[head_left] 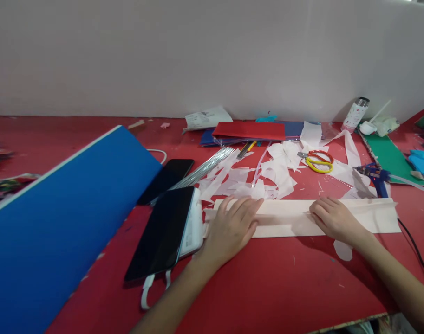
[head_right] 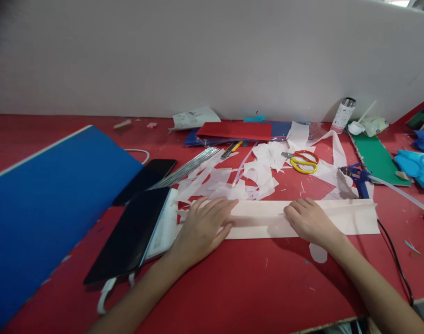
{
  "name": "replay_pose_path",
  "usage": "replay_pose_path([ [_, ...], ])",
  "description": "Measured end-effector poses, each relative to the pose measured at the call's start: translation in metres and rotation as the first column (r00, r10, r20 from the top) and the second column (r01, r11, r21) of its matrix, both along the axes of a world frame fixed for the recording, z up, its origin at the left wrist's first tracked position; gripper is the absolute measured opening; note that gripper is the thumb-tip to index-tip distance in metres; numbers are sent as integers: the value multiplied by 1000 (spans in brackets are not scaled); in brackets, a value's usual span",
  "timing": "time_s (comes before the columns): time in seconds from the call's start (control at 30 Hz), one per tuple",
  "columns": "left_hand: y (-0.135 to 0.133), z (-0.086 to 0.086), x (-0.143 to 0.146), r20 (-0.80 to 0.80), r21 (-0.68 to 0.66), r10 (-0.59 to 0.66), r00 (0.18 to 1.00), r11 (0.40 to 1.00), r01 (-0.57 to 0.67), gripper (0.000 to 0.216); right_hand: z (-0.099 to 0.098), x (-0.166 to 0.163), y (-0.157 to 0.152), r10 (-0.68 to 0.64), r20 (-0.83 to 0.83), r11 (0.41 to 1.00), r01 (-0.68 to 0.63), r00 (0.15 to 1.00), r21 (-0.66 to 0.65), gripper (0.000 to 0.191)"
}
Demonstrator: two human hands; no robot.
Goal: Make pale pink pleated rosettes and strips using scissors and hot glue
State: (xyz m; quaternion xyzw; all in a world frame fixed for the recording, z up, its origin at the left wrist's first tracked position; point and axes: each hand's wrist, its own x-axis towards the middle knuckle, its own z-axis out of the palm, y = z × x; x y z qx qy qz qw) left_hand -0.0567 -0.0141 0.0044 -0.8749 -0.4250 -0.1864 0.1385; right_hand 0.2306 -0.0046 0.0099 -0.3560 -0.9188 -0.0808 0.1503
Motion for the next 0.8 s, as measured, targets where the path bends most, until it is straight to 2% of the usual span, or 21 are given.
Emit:
replay_pose_path([
  [0.17, -7, 9, -3, -12, 25, -83, 996, 996, 83, 28, 18, 4, -18, -16, 24, 998, 14, 1000, 66, 20],
  [0.3, -15, 18, -6, 114, 69, -248, 962, 968, 241, 18, 34, 7, -40, -37, 65, 999, 38, 997, -6, 18],
  [0.4, -18, 27, -10, 223, 59, -328, 918, 945, 323, 21, 40, 7, -56, -19, 110, 998, 25, 994, -51, 16],
  [0.5, -18, 34, -16, 316, 65, -303, 899, 952, 298, 23, 41, 6, -68, 8, 137, 996, 5, 991, -89, 15],
  [0.67, -15, 35, -22, 455, 79, -198, 868, 980, 182, 25, 34, 2, -86, 50, 158, 978, -16, 986, -208, 12],
  [0.8, -15, 37, -22, 502, 76, -131, 855, 991, 107, 27, 37, 0, -94, 95, 151, 936, -36, 984, -350, 9],
])
